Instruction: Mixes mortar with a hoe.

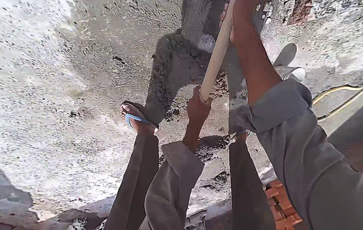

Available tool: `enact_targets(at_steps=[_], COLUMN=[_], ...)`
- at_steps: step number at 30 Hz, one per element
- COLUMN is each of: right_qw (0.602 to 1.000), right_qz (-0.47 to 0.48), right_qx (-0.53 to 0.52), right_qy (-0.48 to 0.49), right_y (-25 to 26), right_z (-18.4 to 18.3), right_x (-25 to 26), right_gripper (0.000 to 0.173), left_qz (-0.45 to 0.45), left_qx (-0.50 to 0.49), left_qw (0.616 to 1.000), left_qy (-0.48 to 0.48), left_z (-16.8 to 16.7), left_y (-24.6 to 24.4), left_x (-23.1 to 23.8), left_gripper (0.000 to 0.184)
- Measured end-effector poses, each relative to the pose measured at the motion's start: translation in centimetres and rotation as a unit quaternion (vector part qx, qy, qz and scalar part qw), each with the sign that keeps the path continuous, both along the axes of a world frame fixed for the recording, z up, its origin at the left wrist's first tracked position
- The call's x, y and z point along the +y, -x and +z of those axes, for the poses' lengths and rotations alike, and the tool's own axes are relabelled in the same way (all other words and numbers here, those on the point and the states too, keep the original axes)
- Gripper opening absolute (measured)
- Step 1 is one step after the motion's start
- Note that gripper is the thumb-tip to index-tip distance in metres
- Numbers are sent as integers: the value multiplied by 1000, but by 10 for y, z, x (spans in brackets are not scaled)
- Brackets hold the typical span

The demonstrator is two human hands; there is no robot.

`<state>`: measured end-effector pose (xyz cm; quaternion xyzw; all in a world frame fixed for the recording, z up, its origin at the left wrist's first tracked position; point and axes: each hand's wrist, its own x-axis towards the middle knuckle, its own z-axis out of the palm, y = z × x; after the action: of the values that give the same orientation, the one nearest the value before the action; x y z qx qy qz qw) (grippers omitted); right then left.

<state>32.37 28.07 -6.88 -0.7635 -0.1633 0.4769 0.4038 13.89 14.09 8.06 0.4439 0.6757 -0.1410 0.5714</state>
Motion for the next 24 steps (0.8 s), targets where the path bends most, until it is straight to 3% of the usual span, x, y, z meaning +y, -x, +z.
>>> enact_targets(at_steps=[2, 4, 6, 8, 12, 17, 20, 24], right_qw=[992, 980, 971, 957, 933, 905, 890, 860], right_qz=[-27, -36, -32, -38, -57, -172, -219, -329], right_qx=[48, 110, 145, 155, 179, 249, 302, 352], right_qy=[110, 161, 186, 243, 308, 299, 262, 167], right_y=[30, 64, 88, 106, 105, 77, 43, -51], right_z=[-18, -50, -65, -56, -34, 16, 54, 112], right_x=[-74, -158, -210, -251, -307, -353, -389, -451], right_gripper=[45, 52, 54, 54, 63, 53, 51, 50], left_qz=[11, 38, 51, 43, 12, -53, -118, -251], left_qx=[25, 46, 35, 53, 62, 63, 64, 12], left_qw=[998, 998, 996, 988, 981, 980, 979, 962], left_qy=[57, 29, 69, 138, 184, 181, 154, 106], left_z=[-38, -89, -104, -76, -10, 56, 99, 154], left_y=[11, 32, 55, 73, 76, 67, 47, -12], left_x=[-92, -212, -261, -283, -304, -327, -344, -361], left_gripper=[59, 64, 63, 65, 70, 71, 75, 78])
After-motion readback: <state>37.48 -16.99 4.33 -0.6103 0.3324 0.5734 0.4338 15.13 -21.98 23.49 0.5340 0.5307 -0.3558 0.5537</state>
